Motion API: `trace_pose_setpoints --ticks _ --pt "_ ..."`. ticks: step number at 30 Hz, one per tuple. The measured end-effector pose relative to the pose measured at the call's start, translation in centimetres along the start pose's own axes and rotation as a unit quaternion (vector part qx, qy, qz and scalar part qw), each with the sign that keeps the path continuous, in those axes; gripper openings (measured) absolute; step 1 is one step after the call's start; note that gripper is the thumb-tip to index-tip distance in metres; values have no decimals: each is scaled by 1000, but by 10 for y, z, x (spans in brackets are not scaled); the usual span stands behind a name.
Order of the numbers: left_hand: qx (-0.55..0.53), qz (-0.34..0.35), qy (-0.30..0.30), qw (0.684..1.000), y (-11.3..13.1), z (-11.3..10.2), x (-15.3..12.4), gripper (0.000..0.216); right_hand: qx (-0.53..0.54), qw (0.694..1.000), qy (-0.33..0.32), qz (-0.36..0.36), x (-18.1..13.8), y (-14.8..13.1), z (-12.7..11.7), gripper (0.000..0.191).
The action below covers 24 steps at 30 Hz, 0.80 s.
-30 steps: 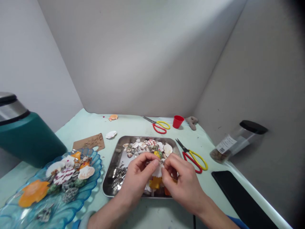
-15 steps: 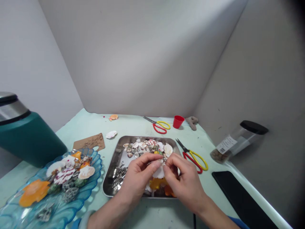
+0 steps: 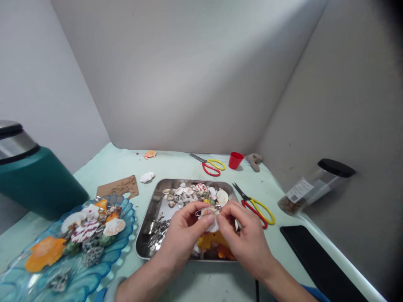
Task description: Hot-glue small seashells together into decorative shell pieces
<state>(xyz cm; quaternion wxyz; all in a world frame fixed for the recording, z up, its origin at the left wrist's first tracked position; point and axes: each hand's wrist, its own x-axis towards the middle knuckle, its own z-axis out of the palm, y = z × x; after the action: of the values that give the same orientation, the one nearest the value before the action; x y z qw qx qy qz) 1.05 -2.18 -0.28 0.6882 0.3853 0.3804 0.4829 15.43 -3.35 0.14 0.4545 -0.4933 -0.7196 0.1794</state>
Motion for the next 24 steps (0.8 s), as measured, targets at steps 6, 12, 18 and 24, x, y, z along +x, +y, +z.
trace_pose_setpoints --ticks 6,12,18,24 --pt "41 -4 12 999 -2 -2 3 28 -4 1000 -11 12 1 0 2 23" --pt "-21 16 35 999 1 -1 4 29 -97 992 -81 -2 2 0 -12 20" --pt "-33 35 29 998 -1 -2 6 33 -258 946 -195 34 -2 0 -22 21" --pt "-9 72 31 997 -3 -4 8 42 -275 924 -264 8 -12 -4 -19 24"
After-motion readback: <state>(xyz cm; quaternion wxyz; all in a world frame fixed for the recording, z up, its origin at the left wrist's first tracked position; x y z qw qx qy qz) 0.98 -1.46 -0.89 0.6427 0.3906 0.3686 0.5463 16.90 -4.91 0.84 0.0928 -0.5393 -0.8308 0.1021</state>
